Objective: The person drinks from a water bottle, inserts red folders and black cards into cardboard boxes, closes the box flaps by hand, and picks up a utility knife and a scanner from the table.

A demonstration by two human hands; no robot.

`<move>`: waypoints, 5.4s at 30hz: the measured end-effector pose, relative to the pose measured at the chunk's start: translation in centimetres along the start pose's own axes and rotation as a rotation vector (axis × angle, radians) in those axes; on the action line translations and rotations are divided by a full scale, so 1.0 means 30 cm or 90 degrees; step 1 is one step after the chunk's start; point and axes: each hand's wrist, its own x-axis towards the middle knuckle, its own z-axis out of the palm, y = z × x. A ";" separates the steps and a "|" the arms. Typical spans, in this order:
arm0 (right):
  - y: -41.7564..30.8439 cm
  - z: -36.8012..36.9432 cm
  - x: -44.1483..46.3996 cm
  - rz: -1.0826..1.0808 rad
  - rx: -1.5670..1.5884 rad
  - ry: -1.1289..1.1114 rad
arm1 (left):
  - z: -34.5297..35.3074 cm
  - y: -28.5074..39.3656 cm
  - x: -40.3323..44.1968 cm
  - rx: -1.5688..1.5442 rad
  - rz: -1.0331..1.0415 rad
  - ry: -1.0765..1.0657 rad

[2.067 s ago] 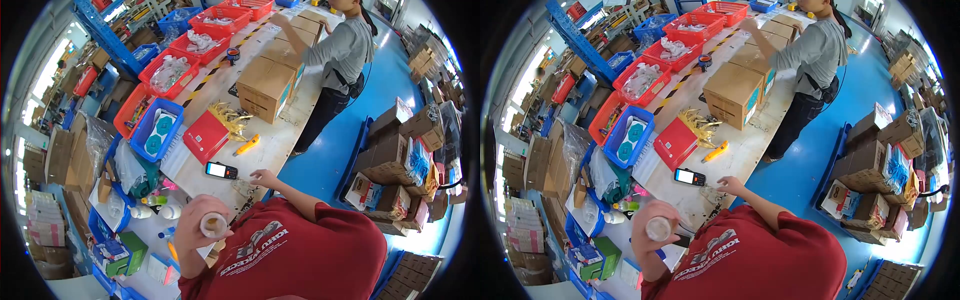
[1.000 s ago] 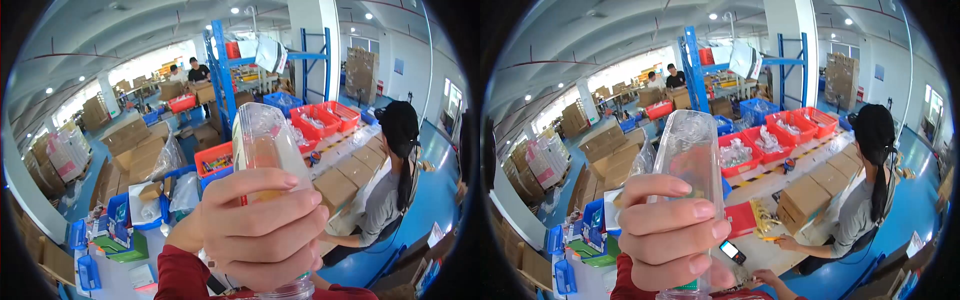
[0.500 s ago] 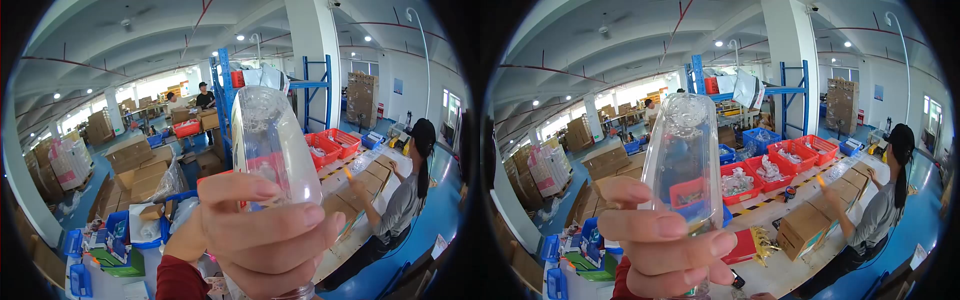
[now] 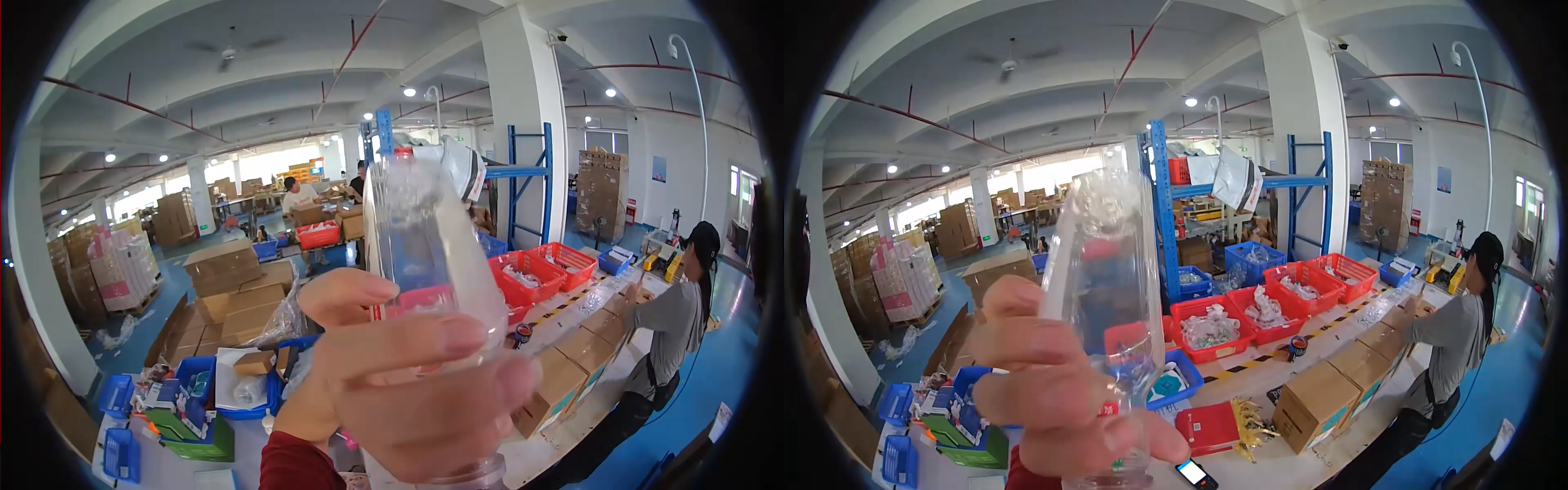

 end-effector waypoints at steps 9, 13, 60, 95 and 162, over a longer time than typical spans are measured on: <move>-0.688 0.192 -0.133 -0.296 -0.299 0.102 | -0.048 0.185 -0.168 -0.296 -0.468 -0.194; -1.162 0.366 -0.443 -0.554 0.060 0.009 | -0.133 0.305 -0.344 -0.576 -0.814 -0.315; -1.266 0.573 -0.564 -0.795 -0.379 -0.295 | -0.395 0.785 -0.922 -1.042 -1.035 -0.290; -0.967 0.640 -0.453 -0.324 -0.785 -0.060 | -0.321 0.801 -0.861 -0.390 -1.068 -0.894; -0.827 0.659 -0.267 -0.059 -0.627 -0.108 | -0.437 0.948 -1.077 -0.243 -1.084 -0.641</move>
